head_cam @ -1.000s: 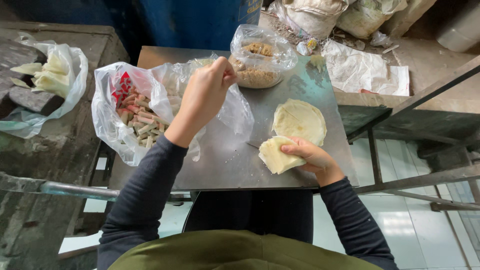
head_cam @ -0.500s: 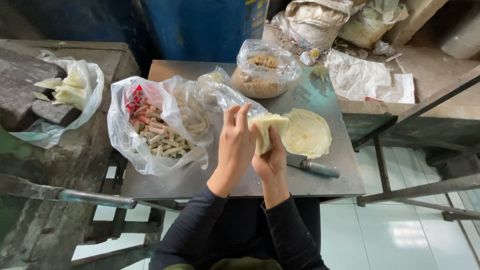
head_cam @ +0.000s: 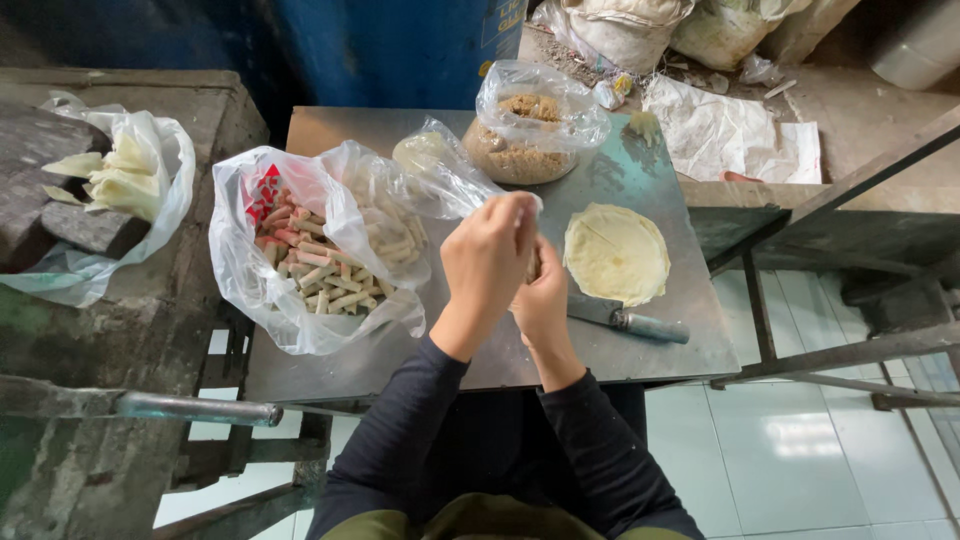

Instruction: The person sits at a metal table and peels round flatbreads apart into thin layers by hand, stacking the separated rounds. They then use a knife to cut a stack of flatbread into pieces, fold and press the pieces, and continue peeling more flatbread rounds.

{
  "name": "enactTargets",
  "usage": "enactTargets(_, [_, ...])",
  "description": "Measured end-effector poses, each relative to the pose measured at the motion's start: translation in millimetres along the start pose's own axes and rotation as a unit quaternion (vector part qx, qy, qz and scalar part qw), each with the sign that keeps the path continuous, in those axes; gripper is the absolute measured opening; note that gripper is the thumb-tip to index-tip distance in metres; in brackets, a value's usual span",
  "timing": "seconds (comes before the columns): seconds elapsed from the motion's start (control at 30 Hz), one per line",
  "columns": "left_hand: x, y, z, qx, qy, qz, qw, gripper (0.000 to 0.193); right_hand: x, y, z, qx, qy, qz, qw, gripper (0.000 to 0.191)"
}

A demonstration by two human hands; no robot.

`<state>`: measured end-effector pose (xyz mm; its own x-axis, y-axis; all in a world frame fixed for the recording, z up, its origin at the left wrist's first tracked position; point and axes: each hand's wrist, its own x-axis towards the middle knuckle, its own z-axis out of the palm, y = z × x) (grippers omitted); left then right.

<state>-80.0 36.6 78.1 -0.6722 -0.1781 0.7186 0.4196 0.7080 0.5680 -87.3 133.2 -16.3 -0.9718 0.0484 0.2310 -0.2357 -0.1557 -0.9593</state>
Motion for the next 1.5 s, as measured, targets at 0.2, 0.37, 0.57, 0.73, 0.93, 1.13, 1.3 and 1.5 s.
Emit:
enactTargets(0.2, [-16.2,-8.9,-1.6,0.038,-0.058,0.073,0.995,0.03,44.5,38.6,-23.9,0.272,0.032,0.112,0.955,0.02])
enactTargets(0.37, [-24.9,-28.4,-16.1,0.093,-0.033,0.066,0.993,0.038,64.5,68.5,-32.1,0.465,0.032,0.212,0.859,0.03])
enactTargets(0.57, [-32.0,-5.8,-6.3,0.096,-0.026,0.117,0.988,0.04,43.8,77.3,8.2,-0.345,-0.181,-0.191,0.901,0.046])
enactTargets(0.73, [-36.9,-1.3,-20.3,0.045,-0.073,0.134,0.987,0.035,111.9,41.0,48.0,-0.448,-0.182,-0.085,0.871,0.049])
enactTargets(0.93, [-29.5,-5.7,-26.6,0.042,-0.091,0.108,0.989,0.031,137.7,11.8,75.6,-0.517,-0.156,-0.02,0.841,0.055])
enactTargets(1.13, [-41.0,-18.1,-30.6,-0.008,-0.201,0.09,0.975,0.051,148.3,12.8,83.8,-0.524,-0.148,0.013,0.839,0.062])
enactTargets(1.3, [-66.0,-62.0,-24.2,-0.397,-0.122,-0.248,0.875,0.069,109.1,2.5,27.2,-0.435,-0.182,-0.147,0.87,0.068])
enactTargets(1.5, [-73.5,-98.7,16.4,-0.52,-0.136,-0.561,0.629,0.099,71.1,-120.0,-106.9,-0.158,-0.311,0.059,0.935,0.031])
